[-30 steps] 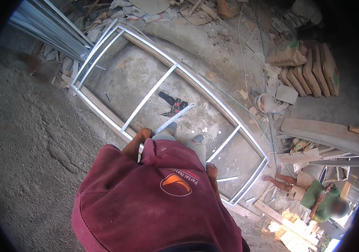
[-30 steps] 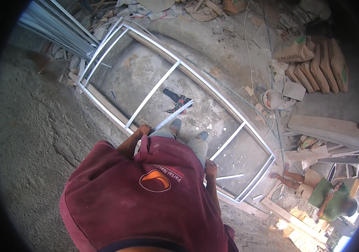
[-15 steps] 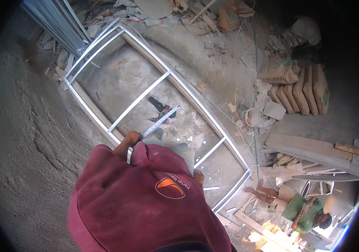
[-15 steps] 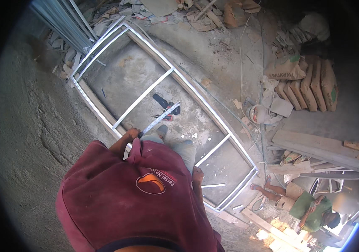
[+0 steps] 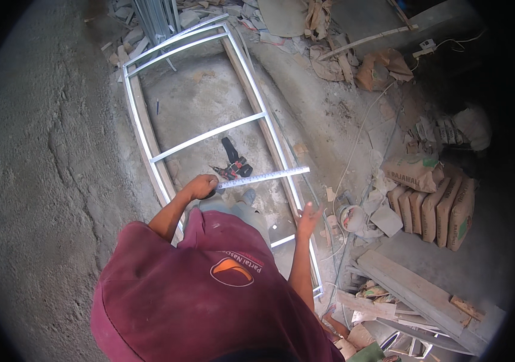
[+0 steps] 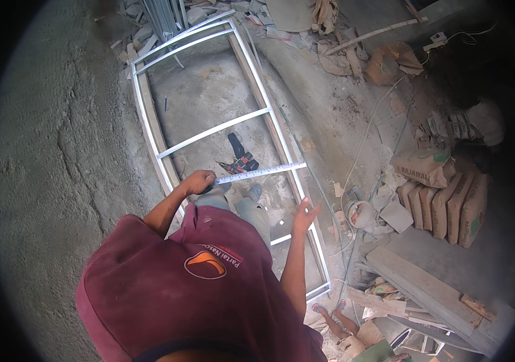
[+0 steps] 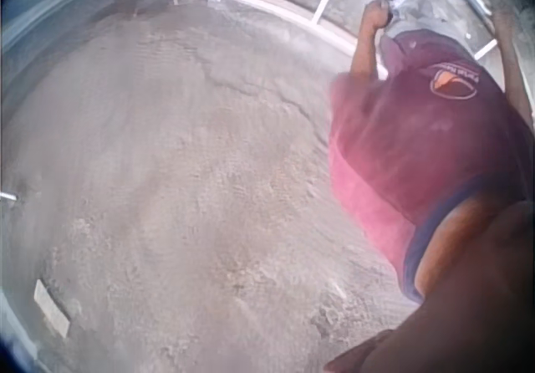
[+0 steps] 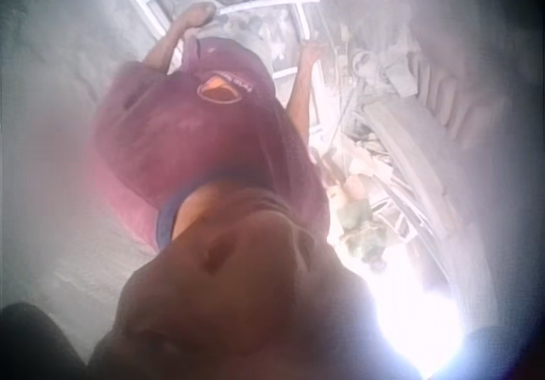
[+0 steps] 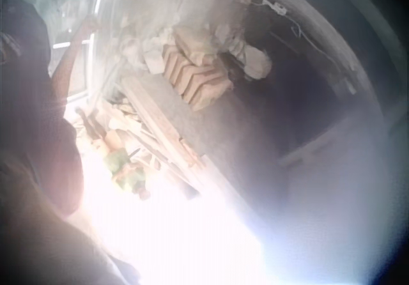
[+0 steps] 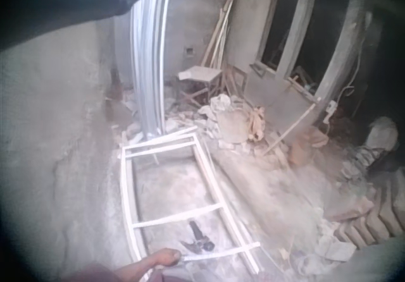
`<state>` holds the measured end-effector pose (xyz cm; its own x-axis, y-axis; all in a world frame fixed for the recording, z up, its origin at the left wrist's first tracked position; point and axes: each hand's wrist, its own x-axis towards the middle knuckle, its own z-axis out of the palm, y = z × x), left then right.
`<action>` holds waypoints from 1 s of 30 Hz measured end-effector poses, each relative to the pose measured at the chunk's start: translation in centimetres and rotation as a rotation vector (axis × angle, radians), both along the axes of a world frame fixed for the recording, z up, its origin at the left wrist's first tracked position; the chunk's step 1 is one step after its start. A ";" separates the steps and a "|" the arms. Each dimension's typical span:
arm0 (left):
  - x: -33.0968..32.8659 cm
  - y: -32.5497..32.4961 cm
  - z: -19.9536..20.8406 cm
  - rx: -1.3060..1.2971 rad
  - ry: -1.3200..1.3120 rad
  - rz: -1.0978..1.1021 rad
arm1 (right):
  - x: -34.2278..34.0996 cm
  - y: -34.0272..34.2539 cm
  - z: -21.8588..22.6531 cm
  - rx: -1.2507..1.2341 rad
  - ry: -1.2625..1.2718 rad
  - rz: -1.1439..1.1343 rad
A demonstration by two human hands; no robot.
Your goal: The person assembles a rectangular metal frame on the floor, using a tape measure to measure and mark the metal profiles. They position the frame pieces and verify dimensions before proceeding.
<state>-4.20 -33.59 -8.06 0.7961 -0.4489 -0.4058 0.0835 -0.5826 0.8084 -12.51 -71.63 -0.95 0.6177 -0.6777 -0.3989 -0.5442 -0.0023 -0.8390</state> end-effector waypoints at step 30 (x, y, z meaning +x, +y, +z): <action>-10.3 -11.2 8.6 -0.131 0.166 0.789 | 2.5 10.1 -4.5 0.242 0.066 1.275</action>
<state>-14.54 -44.83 0.58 0.8321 0.1663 -0.5292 0.5541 -0.2039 0.8071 -9.98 -61.54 -5.46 0.7444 0.4627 -0.4815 -0.3103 -0.3988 -0.8629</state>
